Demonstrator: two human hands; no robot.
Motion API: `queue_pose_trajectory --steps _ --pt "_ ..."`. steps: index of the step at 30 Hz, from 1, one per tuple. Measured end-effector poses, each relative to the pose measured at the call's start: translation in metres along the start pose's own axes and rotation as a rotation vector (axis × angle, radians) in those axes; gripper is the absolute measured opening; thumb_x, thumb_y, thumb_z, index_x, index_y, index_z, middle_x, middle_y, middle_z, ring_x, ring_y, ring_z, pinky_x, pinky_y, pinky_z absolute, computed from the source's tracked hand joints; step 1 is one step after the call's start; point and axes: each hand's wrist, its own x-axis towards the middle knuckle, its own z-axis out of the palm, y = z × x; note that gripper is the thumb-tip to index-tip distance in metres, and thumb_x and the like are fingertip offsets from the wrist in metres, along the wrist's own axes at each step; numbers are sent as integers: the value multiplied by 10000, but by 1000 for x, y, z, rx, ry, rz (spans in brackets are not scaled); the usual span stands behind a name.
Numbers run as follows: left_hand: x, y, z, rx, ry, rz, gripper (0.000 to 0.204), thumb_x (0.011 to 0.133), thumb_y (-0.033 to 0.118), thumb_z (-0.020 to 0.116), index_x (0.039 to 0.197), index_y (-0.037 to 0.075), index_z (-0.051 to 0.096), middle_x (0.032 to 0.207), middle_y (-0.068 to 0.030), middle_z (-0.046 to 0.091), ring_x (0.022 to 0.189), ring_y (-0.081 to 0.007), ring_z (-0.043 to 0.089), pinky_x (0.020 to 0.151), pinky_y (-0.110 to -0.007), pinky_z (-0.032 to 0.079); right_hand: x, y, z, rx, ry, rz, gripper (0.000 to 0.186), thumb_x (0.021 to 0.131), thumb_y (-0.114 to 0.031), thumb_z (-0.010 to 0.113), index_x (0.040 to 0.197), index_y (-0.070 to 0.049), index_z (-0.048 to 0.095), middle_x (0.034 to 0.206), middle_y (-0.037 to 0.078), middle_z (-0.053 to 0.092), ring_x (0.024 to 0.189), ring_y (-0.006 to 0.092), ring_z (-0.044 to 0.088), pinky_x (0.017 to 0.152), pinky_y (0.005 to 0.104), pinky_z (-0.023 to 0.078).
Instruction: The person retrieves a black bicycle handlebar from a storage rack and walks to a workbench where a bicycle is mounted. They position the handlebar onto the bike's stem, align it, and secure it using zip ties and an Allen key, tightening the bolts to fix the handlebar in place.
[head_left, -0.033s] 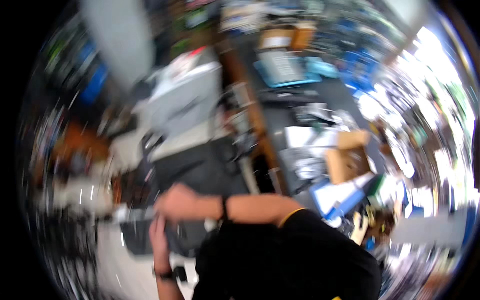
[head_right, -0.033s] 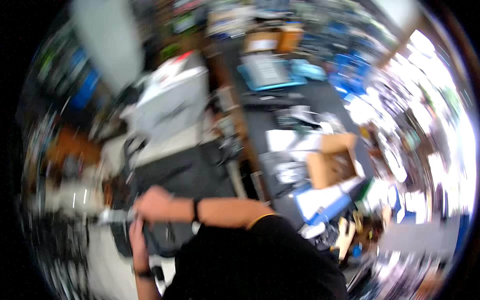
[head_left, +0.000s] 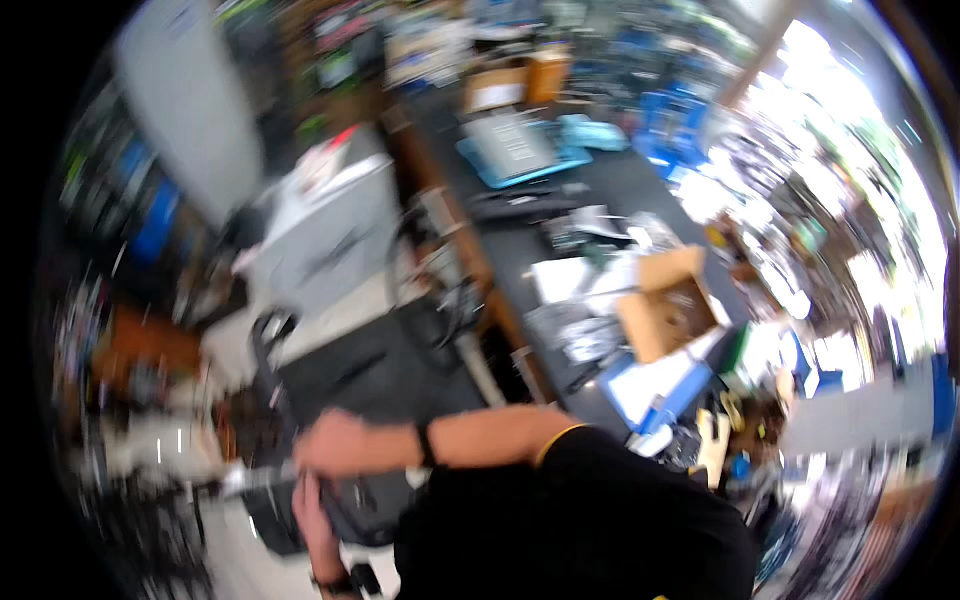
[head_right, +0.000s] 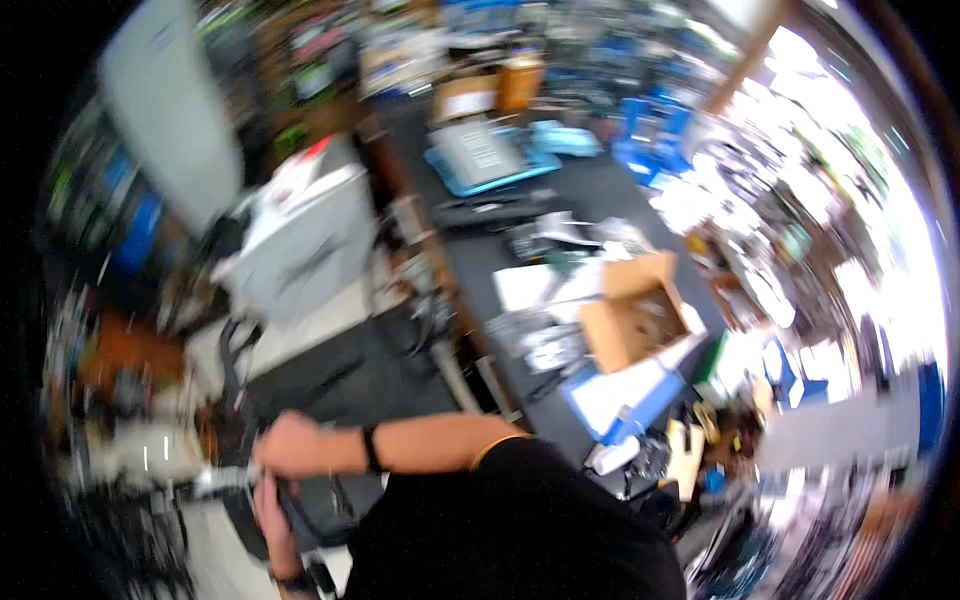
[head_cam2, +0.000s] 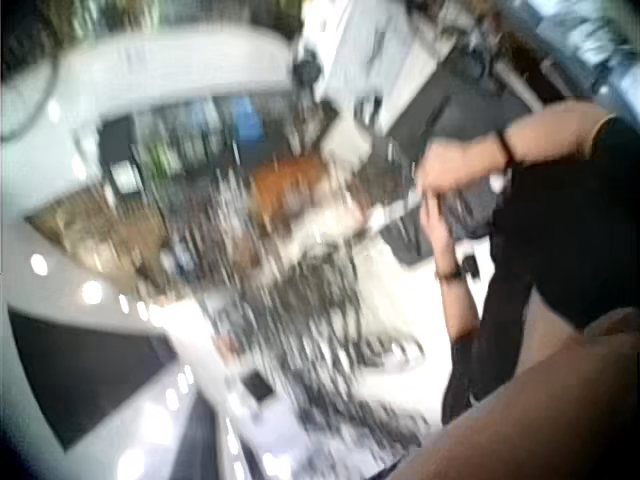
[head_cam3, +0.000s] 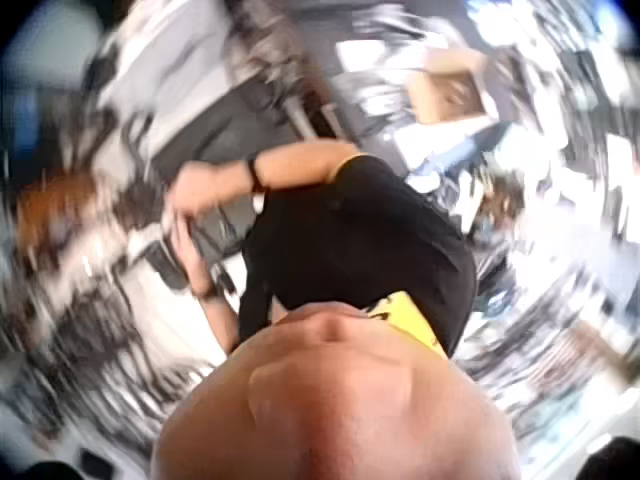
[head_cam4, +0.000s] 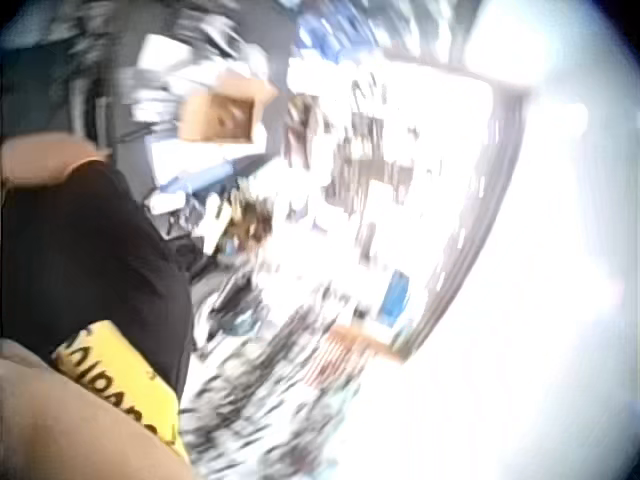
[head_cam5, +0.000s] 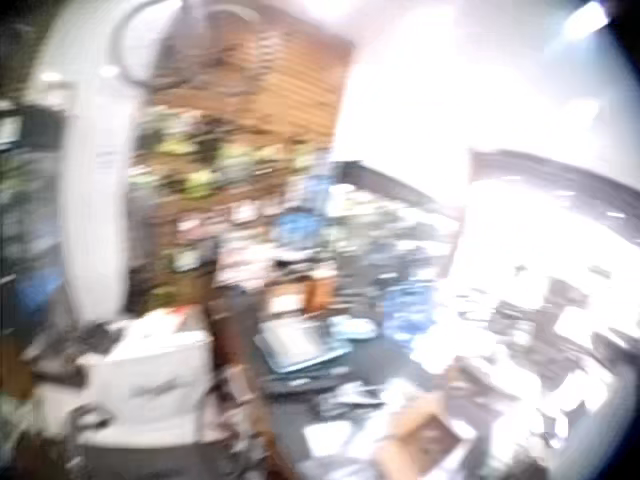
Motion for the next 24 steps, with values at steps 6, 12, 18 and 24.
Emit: queue_pose_trajectory --steps 6,12,18,24 --pt "8 18 23 175 -17 92 497 1010 316 499 1296 -89 527 1250 -183 588 1067 -246 550 949 -353 428 -16 2 37 -71 105 94 267 826 -334 573 774 -73 545 700 93 616 671 285 633 598 410 479" --pt "32 -31 -17 113 -224 134 477 1043 266 420 1299 -134 471 1250 -227 565 1082 -273 525 964 -348 395 -7 -1 56 277 -200 513 226 903 -282 530 832 -77 593 740 160 665 703 328 654 601 449 507" --pt "47 -20 -8 479 -165 236 547 1023 395 384 1280 -65 528 1284 -265 551 1165 -382 504 1028 -388 352 -31 -11 39 -334 -29 77 302 930 -359 514 988 -98 655 738 143 669 671 351 644 553 454 507" --pt "46 5 6 452 -236 496 514 1020 363 407 1267 -71 526 1251 -260 559 1135 -368 516 1008 -390 370 -65 -44 18 -235 -6 683 408 905 -400 574 843 -4 645 773 187 661 758 400 640 665 504 491"
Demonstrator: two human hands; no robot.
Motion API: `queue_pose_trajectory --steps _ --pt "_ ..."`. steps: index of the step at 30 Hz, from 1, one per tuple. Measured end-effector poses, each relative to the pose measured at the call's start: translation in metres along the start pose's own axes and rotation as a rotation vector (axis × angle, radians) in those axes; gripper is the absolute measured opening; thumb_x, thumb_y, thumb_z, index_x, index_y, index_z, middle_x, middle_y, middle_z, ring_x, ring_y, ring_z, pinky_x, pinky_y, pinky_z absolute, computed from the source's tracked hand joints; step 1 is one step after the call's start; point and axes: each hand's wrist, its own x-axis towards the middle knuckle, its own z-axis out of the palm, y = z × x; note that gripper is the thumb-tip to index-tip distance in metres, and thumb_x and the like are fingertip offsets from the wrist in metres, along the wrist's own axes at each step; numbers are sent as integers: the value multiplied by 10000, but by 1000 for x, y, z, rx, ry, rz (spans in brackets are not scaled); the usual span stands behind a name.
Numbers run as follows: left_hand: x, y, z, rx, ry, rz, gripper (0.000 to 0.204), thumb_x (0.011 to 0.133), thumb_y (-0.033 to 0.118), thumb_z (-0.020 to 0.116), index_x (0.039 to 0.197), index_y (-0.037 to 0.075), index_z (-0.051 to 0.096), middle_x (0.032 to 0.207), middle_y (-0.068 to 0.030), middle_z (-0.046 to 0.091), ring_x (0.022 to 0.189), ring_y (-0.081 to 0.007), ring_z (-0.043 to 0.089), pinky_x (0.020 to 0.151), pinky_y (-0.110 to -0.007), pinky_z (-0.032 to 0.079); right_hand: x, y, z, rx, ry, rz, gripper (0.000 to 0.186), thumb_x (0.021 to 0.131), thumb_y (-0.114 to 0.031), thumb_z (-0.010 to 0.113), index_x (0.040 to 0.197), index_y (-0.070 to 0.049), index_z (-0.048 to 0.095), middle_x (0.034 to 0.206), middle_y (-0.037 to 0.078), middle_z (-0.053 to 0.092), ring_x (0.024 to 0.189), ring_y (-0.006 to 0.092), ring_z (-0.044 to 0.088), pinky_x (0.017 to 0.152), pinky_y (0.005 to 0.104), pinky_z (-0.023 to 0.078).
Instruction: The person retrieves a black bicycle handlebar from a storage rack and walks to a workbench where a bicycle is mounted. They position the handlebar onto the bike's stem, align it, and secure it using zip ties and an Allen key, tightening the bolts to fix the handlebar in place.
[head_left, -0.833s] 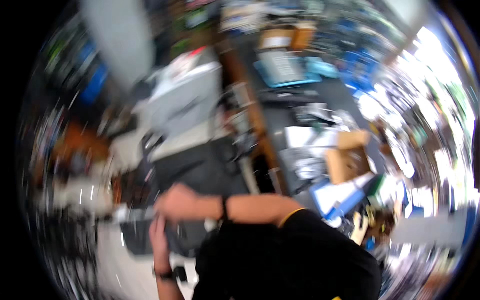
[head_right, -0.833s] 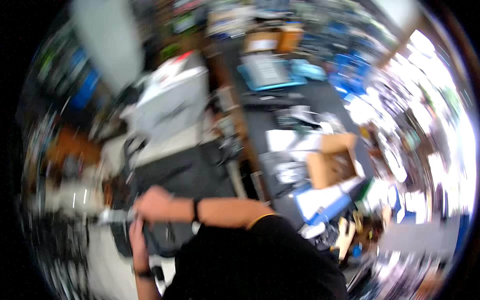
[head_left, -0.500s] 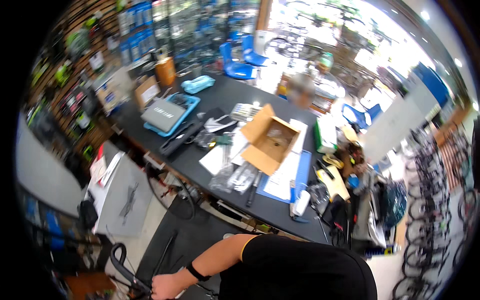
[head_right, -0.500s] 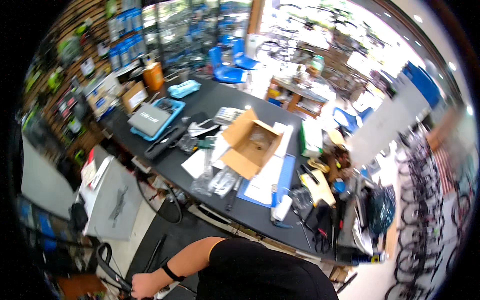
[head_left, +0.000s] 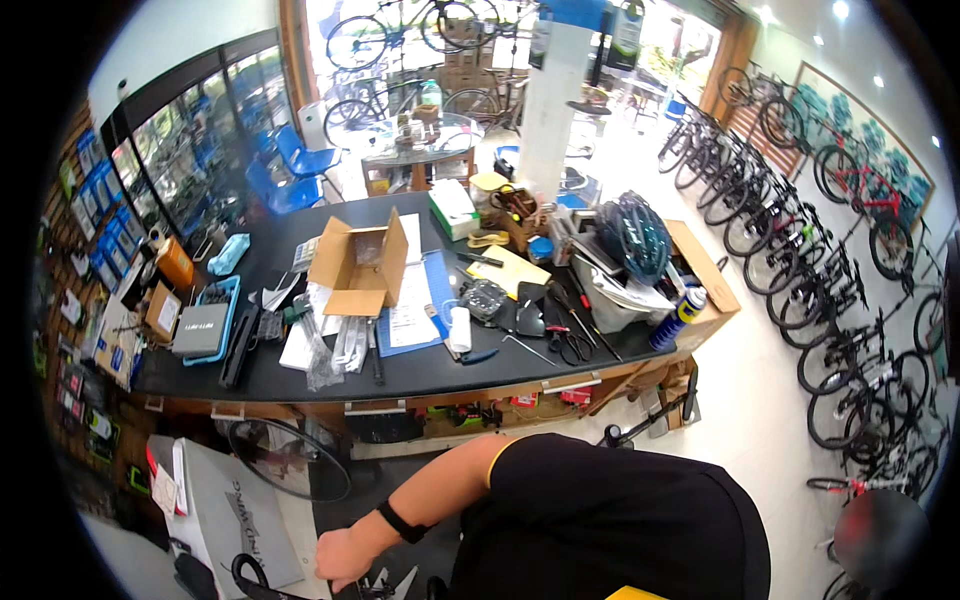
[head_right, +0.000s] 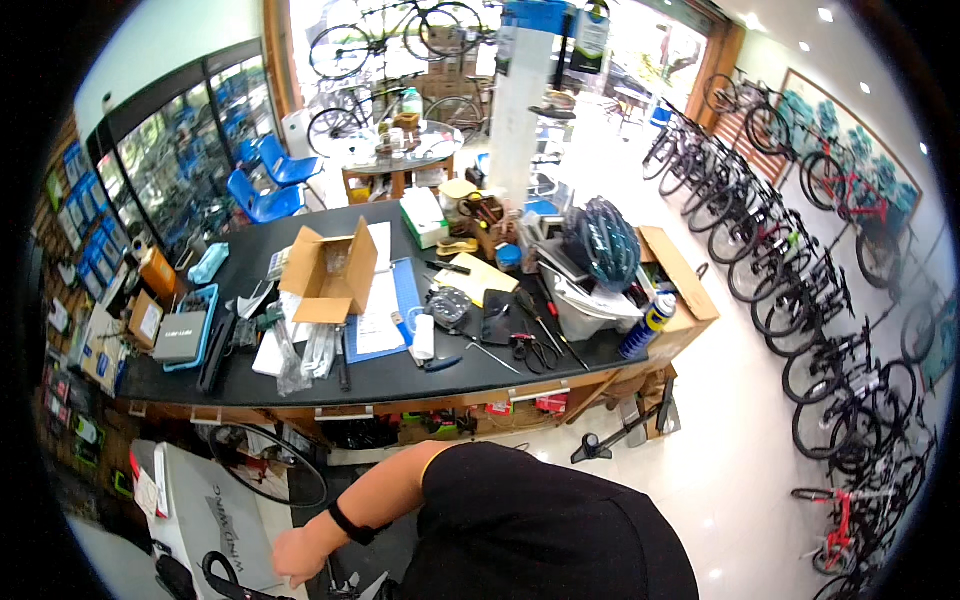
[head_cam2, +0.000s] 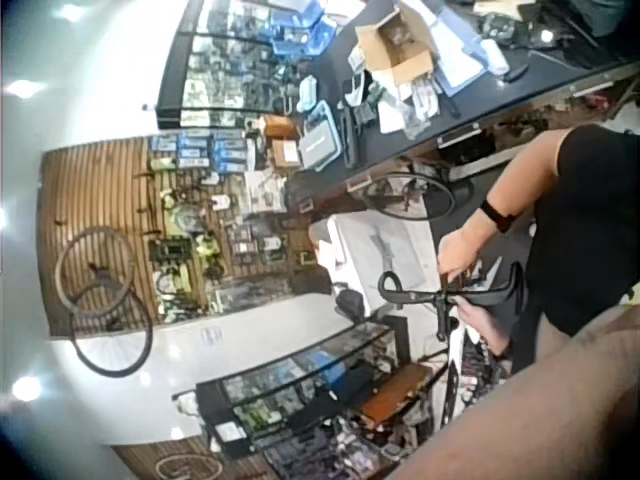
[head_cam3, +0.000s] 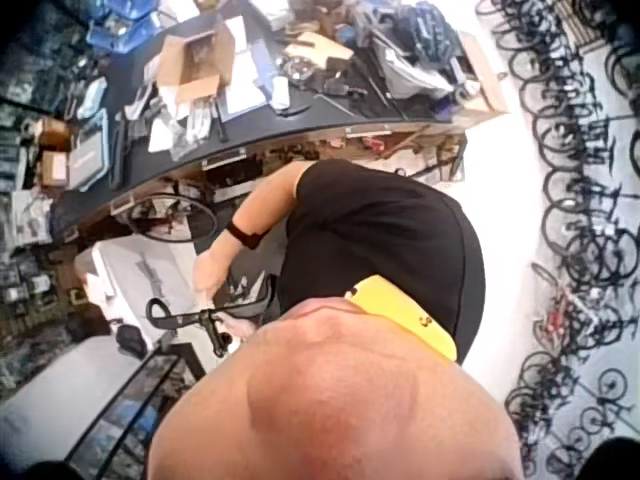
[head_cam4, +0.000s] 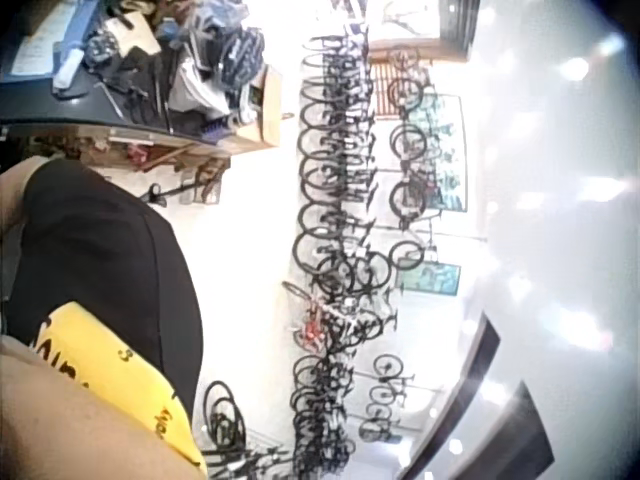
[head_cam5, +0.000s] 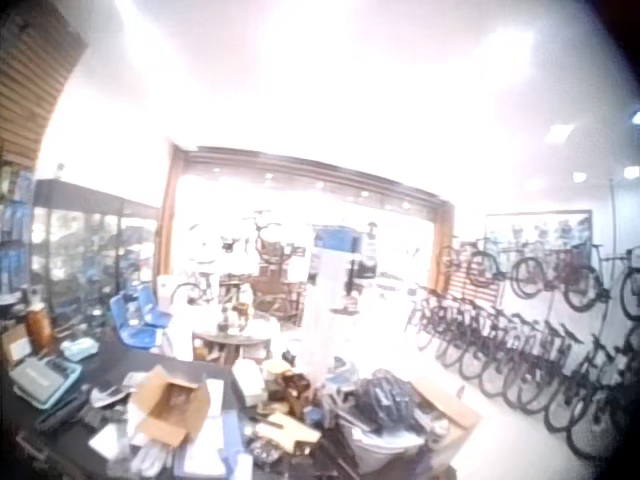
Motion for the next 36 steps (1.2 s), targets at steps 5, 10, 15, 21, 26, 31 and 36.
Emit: queue_pose_trajectory --steps 5,10,15,21,26,31,36 --pt "-8 21 1 9 3 152 487 1017 337 425 1255 -75 524 1224 -256 565 1111 -356 526 992 -391 385 -45 -2 -16 -66 66 207 401 833 -406 646 830 -5 650 763 192 669 774 411 652 690 482 521" --pt "-26 45 7 12 24 261 460 1014 311 444 1244 -80 523 1197 -252 571 1087 -344 537 975 -393 401 -69 3 -18 -19 48 194 382 831 -396 652 837 -14 656 759 199 663 791 416 648 692 494 512" --pt "-56 73 10 22 101 350 434 1011 285 463 1233 -84 521 1169 -248 577 1063 -333 547 958 -394 416 -99 -13 -34 76 94 161 348 851 -361 630 833 -15 656 775 180 667 783 404 640 691 482 505" --pt "-105 107 16 17 164 420 404 1008 253 485 1219 -89 519 1137 -243 585 1034 -319 559 938 -396 434 -134 -42 -29 1029 -96 363 612 984 -555 414 1015 23 612 881 185 684 815 299 687 684 435 556" --pt "-156 140 51 -54 -115 435 344 1002 207 480 1171 -91 507 1069 -247 582 996 -343 572 909 -408 454 -179 -91 -34 1817 105 498 575 982 -520 425 1023 32 578 910 207 657 843 318 654 741 429 544" --pt "-186 148 89 178 -315 646 315 998 177 453 1172 -81 499 1092 -273 573 991 -392 579 881 -427 470 -212 -94 -29 2212 297 466 484 981 -465 444 934 -1 575 849 165 630 775 298 611 704 424 514" --pt "-208 171 102 207 -463 694 315 981 152 490 1208 -64 508 1104 -285 586 1009 -410 589 880 -435 480 -233 -93 -26 2357 399 462 414 979 -409 462 845 -34 573 787 123 602 708 277 569 667 419 484"
